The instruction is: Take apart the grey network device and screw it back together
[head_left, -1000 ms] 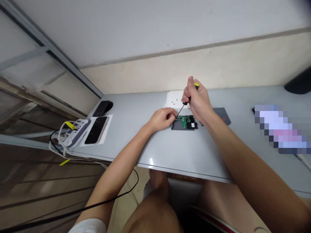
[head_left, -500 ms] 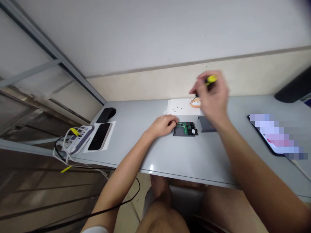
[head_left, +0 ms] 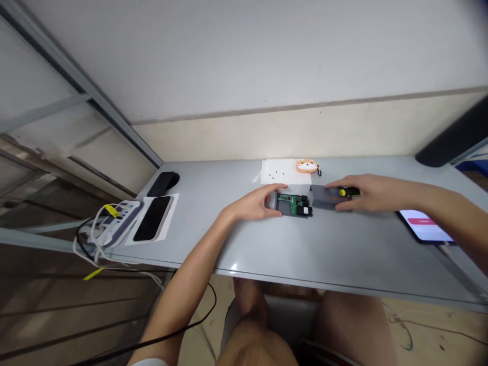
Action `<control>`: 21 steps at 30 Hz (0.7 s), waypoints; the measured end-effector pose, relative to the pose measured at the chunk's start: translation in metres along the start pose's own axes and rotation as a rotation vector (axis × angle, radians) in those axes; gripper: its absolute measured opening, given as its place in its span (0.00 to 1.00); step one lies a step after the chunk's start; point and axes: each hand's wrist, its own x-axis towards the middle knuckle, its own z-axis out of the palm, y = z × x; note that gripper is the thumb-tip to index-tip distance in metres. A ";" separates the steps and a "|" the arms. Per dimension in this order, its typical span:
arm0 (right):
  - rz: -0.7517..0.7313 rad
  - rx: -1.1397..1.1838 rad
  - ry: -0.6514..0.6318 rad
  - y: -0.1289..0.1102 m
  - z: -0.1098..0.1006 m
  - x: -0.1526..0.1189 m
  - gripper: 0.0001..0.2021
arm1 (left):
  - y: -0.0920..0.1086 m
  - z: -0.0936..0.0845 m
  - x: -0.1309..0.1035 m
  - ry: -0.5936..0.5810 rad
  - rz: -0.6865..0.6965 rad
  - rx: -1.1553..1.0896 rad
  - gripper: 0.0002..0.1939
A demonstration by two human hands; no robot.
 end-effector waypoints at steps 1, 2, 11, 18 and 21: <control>0.006 0.022 -0.030 -0.006 -0.003 -0.001 0.34 | 0.000 0.002 0.002 0.004 -0.011 -0.001 0.39; -0.007 0.035 -0.044 -0.013 -0.004 -0.001 0.32 | 0.000 0.003 0.003 0.008 -0.017 0.000 0.40; -0.124 -0.210 0.034 -0.047 0.032 0.000 0.28 | 0.001 0.012 0.008 0.083 0.026 0.092 0.41; -0.266 -0.047 0.127 -0.056 0.043 0.014 0.26 | 0.002 0.013 0.008 0.078 0.022 0.096 0.49; -0.362 0.261 0.469 -0.065 0.035 0.019 0.13 | 0.001 0.014 0.008 0.094 0.095 0.141 0.45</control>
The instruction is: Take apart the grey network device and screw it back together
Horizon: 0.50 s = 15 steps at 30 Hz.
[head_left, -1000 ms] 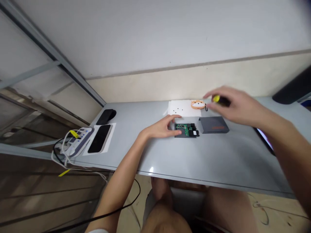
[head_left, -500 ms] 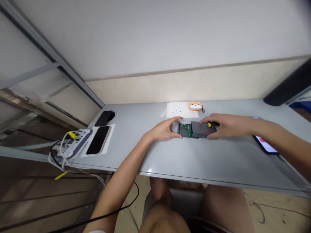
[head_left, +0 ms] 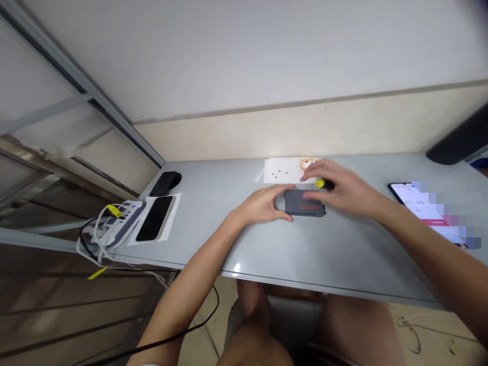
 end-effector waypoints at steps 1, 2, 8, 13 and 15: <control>0.006 0.093 0.192 -0.001 -0.001 0.006 0.10 | 0.000 0.001 0.000 0.000 0.024 0.023 0.43; 0.034 0.202 0.406 -0.001 -0.002 0.012 0.11 | 0.000 0.002 0.000 -0.003 0.039 0.045 0.40; 0.308 0.714 0.956 0.038 0.014 0.037 0.26 | 0.003 0.005 0.000 0.036 0.047 0.176 0.29; 0.382 0.717 0.891 0.062 0.038 0.029 0.29 | 0.005 0.005 0.001 0.065 0.080 0.270 0.27; 0.360 0.663 0.828 0.065 0.045 0.027 0.30 | 0.005 0.007 0.002 0.114 0.083 0.283 0.25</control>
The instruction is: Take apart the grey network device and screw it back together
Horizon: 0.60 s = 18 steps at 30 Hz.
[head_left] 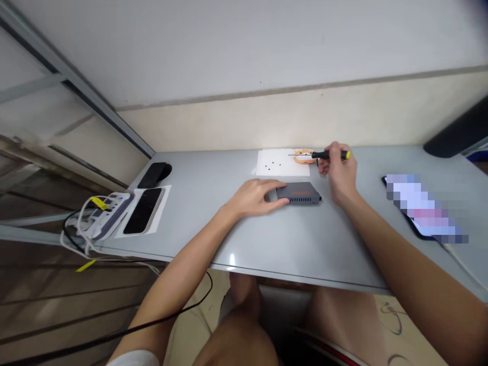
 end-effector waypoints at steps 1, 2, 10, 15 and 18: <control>-0.005 -0.027 -0.038 0.003 0.000 -0.001 0.30 | 0.000 0.001 0.001 0.023 -0.009 0.002 0.24; -0.003 -0.049 -0.075 0.005 0.001 -0.003 0.30 | 0.000 0.002 0.001 0.045 -0.023 0.000 0.23; 0.061 -0.108 -0.201 0.003 -0.002 -0.009 0.31 | -0.004 0.002 0.003 0.149 -0.258 -0.102 0.31; 0.093 -0.093 -0.219 -0.002 -0.002 -0.008 0.30 | -0.007 -0.001 0.003 0.136 -0.242 -0.184 0.31; 0.153 -0.006 -0.167 -0.008 -0.003 -0.005 0.27 | -0.010 -0.004 0.003 0.112 -0.144 -0.295 0.21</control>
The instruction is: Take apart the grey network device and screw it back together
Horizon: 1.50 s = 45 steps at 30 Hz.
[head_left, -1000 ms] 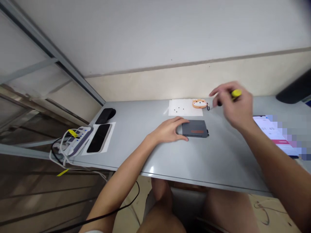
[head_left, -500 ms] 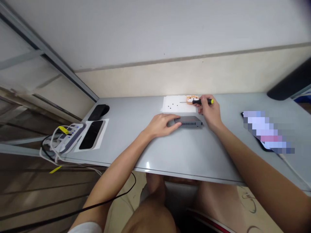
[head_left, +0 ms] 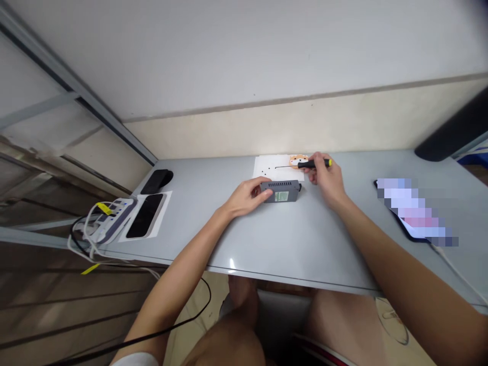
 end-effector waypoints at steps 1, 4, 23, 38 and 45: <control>0.025 0.049 0.007 -0.003 0.000 0.000 0.25 | -0.001 0.000 0.000 -0.001 0.023 -0.031 0.20; 0.085 0.194 -0.037 -0.015 0.000 -0.004 0.20 | -0.005 0.001 0.001 0.019 0.041 -0.066 0.17; 0.183 0.281 -0.240 -0.028 0.005 -0.017 0.15 | -0.005 0.004 -0.002 0.301 0.359 0.137 0.09; 0.172 0.245 -0.249 -0.028 0.004 -0.016 0.14 | 0.000 0.003 -0.004 0.249 0.324 0.199 0.04; 0.129 0.051 -0.089 -0.007 0.004 -0.008 0.19 | 0.004 0.004 -0.003 0.287 0.367 0.169 0.07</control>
